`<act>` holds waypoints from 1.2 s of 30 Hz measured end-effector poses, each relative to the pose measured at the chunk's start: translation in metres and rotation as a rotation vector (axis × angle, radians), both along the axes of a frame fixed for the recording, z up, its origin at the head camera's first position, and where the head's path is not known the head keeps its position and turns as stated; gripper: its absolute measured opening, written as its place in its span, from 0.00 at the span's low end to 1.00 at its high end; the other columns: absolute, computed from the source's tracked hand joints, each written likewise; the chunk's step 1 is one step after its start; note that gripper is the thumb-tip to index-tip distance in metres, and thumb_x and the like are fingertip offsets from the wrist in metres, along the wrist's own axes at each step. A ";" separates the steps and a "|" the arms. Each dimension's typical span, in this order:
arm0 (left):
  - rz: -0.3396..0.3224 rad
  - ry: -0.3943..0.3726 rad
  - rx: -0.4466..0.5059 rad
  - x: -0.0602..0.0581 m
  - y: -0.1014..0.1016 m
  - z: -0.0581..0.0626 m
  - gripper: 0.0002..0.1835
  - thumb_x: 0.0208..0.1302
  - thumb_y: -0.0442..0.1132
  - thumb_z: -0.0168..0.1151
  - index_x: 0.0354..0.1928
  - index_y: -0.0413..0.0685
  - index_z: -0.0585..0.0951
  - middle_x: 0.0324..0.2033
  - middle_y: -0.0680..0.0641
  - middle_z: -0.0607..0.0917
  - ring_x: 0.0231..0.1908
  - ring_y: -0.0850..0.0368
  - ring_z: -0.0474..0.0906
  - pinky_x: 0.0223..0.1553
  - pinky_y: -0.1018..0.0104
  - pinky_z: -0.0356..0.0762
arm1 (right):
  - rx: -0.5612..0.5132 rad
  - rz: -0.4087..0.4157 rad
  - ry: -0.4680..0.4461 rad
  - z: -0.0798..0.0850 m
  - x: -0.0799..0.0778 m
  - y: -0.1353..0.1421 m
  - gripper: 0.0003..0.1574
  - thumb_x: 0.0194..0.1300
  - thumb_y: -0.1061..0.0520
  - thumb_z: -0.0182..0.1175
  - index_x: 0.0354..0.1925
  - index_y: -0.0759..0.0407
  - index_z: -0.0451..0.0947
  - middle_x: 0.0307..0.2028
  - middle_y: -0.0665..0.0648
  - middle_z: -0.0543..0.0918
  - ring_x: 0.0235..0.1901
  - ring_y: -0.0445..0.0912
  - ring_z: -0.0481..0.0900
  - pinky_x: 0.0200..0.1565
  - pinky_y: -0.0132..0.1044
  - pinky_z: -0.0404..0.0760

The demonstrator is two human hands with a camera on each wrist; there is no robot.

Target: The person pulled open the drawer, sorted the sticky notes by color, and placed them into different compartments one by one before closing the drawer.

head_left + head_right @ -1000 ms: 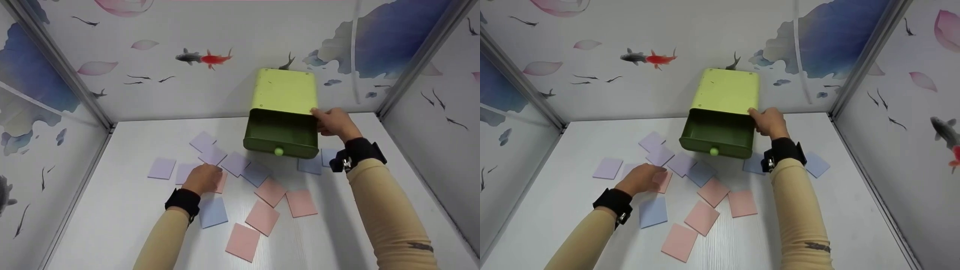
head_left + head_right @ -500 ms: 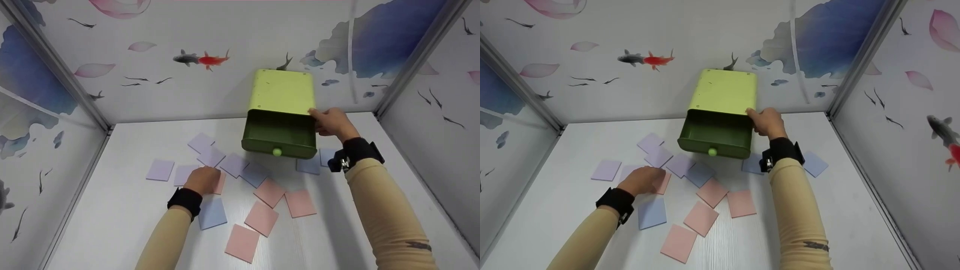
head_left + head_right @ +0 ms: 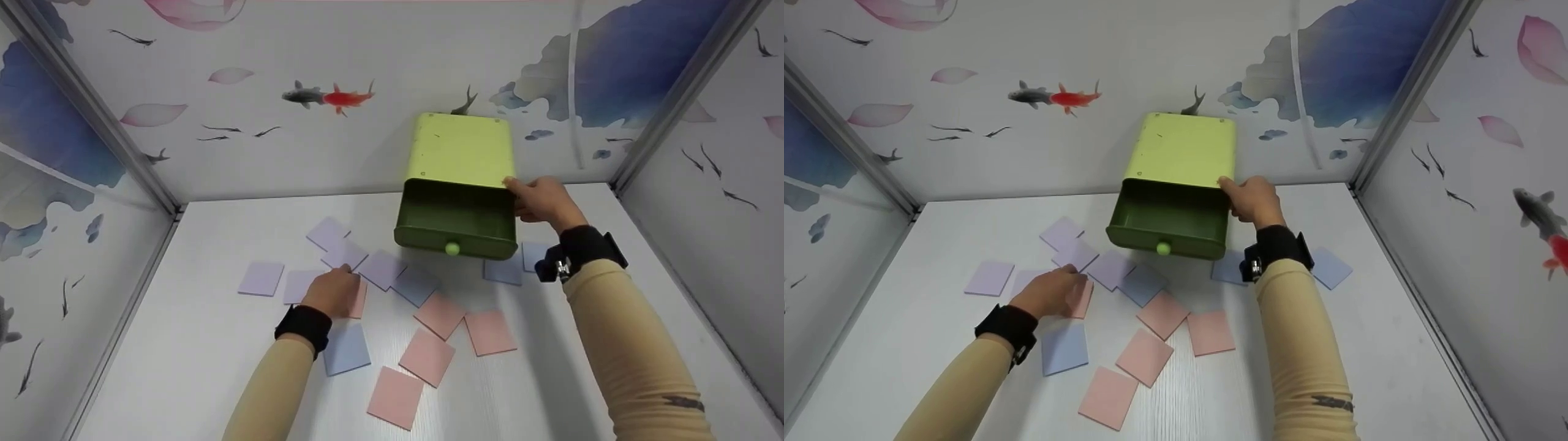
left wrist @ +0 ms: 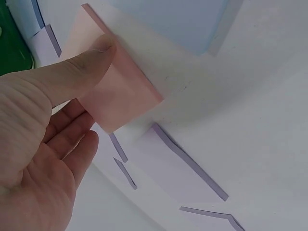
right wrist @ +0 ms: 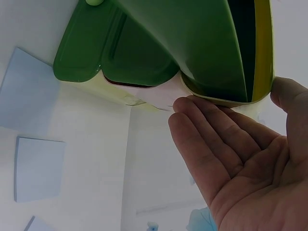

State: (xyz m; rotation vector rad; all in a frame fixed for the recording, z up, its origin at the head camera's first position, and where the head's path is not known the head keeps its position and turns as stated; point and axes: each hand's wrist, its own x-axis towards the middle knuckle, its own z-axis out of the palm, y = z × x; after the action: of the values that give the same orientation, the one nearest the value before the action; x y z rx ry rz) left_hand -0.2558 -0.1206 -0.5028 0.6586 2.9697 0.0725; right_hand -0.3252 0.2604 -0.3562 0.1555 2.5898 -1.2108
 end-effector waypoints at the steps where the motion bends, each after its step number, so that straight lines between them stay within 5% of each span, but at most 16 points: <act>1: 0.054 0.004 -0.053 0.000 0.009 -0.001 0.19 0.49 0.27 0.70 0.47 0.41 0.84 0.39 0.41 0.82 0.32 0.51 0.78 0.38 0.54 0.84 | -0.001 -0.001 0.001 0.000 0.000 0.000 0.51 0.70 0.29 0.44 0.63 0.74 0.68 0.57 0.74 0.77 0.56 0.58 0.80 0.58 0.48 0.78; 4: 0.075 0.015 -0.041 -0.001 0.006 -0.003 0.22 0.47 0.27 0.73 0.48 0.40 0.83 0.40 0.40 0.81 0.35 0.50 0.79 0.41 0.53 0.84 | 0.002 -0.003 -0.003 -0.001 -0.001 0.000 0.51 0.70 0.29 0.44 0.63 0.74 0.68 0.57 0.73 0.77 0.56 0.58 0.80 0.58 0.48 0.78; 10: -0.034 0.009 0.052 -0.005 -0.008 -0.004 0.24 0.50 0.28 0.70 0.53 0.35 0.78 0.43 0.37 0.81 0.40 0.45 0.80 0.43 0.54 0.83 | 0.008 -0.011 -0.014 -0.002 -0.003 0.000 0.52 0.70 0.29 0.43 0.63 0.74 0.67 0.57 0.73 0.77 0.56 0.59 0.80 0.58 0.49 0.78; 16: 0.017 -0.013 0.032 -0.008 -0.002 -0.004 0.24 0.55 0.29 0.69 0.55 0.38 0.77 0.44 0.39 0.83 0.44 0.47 0.81 0.50 0.56 0.82 | 0.010 -0.014 -0.016 -0.001 -0.002 0.000 0.52 0.69 0.28 0.44 0.63 0.74 0.68 0.57 0.73 0.78 0.56 0.59 0.80 0.58 0.48 0.78; 25: 0.038 0.066 0.121 -0.013 0.000 0.004 0.14 0.58 0.27 0.67 0.46 0.45 0.87 0.38 0.44 0.88 0.40 0.51 0.85 0.44 0.60 0.84 | -0.017 -0.014 -0.009 -0.001 -0.001 0.000 0.51 0.69 0.29 0.44 0.64 0.74 0.66 0.58 0.73 0.77 0.57 0.57 0.80 0.59 0.48 0.78; 36: 0.081 -0.020 0.251 -0.016 -0.002 0.026 0.11 0.65 0.31 0.61 0.46 0.47 0.88 0.44 0.46 0.89 0.47 0.49 0.84 0.53 0.57 0.81 | -0.033 -0.018 -0.025 -0.001 -0.002 0.000 0.52 0.68 0.28 0.45 0.64 0.74 0.66 0.58 0.73 0.76 0.58 0.59 0.79 0.60 0.49 0.77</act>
State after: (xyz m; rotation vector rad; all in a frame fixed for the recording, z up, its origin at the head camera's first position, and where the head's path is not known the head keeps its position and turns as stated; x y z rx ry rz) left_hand -0.2713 -0.1231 -0.4768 0.5568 2.9945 0.4614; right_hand -0.3268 0.2606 -0.3568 0.1857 2.5506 -1.2493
